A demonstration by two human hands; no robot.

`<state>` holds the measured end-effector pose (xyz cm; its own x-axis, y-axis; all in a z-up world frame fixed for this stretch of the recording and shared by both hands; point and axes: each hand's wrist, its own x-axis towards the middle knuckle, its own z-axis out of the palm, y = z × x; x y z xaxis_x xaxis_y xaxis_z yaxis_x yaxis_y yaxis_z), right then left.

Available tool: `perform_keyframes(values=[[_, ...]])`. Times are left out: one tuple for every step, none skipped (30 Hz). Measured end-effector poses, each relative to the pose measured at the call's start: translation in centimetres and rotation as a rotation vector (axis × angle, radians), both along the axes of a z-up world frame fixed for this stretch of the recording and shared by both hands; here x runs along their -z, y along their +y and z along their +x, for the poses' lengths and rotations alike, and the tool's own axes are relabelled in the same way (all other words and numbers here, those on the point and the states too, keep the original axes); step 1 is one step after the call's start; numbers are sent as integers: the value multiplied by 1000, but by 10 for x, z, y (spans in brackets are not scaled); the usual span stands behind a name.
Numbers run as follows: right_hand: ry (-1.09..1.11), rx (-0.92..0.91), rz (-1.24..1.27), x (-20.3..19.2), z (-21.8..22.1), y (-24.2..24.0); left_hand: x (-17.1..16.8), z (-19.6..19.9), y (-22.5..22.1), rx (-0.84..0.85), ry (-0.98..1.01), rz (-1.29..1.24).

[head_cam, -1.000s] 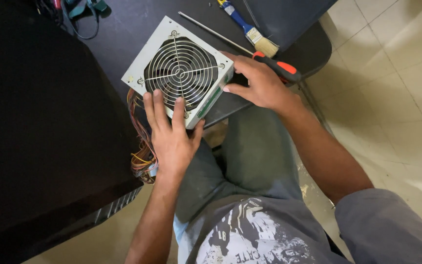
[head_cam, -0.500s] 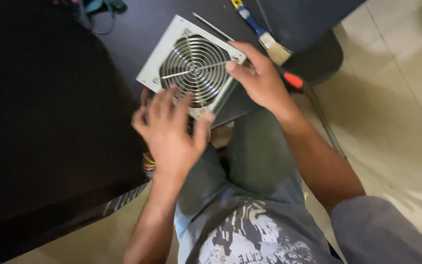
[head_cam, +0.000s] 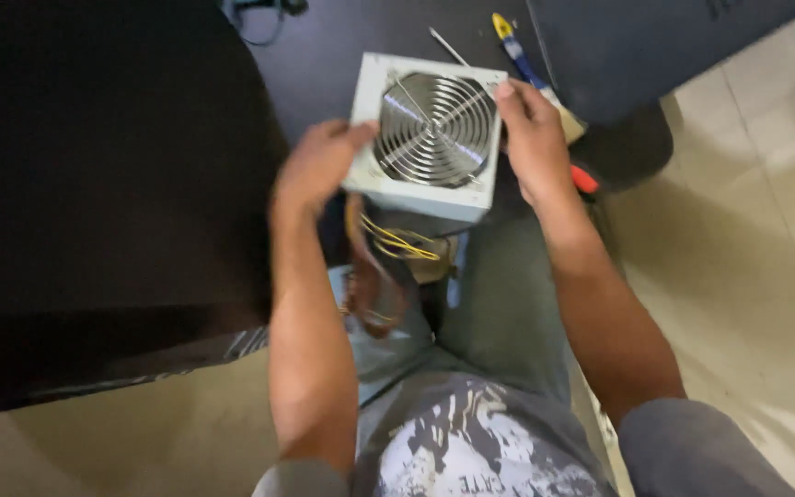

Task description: Reassembling the casing of a computer power supply unit and cleaning the fan grill with a brush.

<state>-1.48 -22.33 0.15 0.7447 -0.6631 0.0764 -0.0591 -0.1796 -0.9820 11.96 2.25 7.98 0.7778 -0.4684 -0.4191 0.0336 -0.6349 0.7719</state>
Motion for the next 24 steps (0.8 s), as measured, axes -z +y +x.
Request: perform_keyframes(values=[[-10,-12,-9,-1,8,-1,-4,-6,3,-12,-10,-9],[38,5,-15,-2,16,-2,-8,-12,7,-47,42,-7],[99,20,-16,2,19,0,-6,-22,13,-83,107,0],[102,8,-19,2,22,0,-3,-25,18,-95,110,-3],[148,-22,-40,-1,26,-2,-1,-26,20,-134,233,-93],[193,-52,-62,-4,31,-5,0,-27,22,-171,355,-185],[194,-63,-68,-8,33,-5,1,-30,25,-181,355,-192],[209,-80,15,-12,35,-4,2,-32,29,-177,345,-168],[226,-99,98,-16,38,-3,3,-34,33,-176,336,-143],[227,-111,92,-19,40,-7,-1,-34,32,-188,336,-150],[224,-135,102,-19,43,-7,-4,-35,35,-187,323,-124],[220,-159,113,-18,45,-6,-7,-36,39,-187,311,-97],[220,-190,115,-16,48,-5,-7,-35,43,-217,307,-97],[197,-185,165,-13,51,-4,-7,-35,47,-205,270,-96],[183,-169,216,-9,47,-6,-3,-38,47,-183,241,-94],[192,-190,217,-15,49,4,-2,-37,54,-205,246,-94],[219,-185,179,-23,46,10,-2,-38,55,-178,257,-106],[247,-181,141,-31,42,13,-3,-38,55,-152,267,-119],[247,-174,138,-22,45,9,-2,-41,56,-145,269,-122],[230,-147,119,-14,48,3,-1,-43,56,-162,254,-130],[212,-119,98,-6,51,-3,-1,-45,55,-178,238,-140],[211,-111,94,-11,51,-1,-2,-45,56,-170,239,-144],[198,-202,63,-16,50,2,-2,-46,56,-176,252,-144],[185,-292,32,-21,50,5,-2,-47,57,-181,266,-143]])
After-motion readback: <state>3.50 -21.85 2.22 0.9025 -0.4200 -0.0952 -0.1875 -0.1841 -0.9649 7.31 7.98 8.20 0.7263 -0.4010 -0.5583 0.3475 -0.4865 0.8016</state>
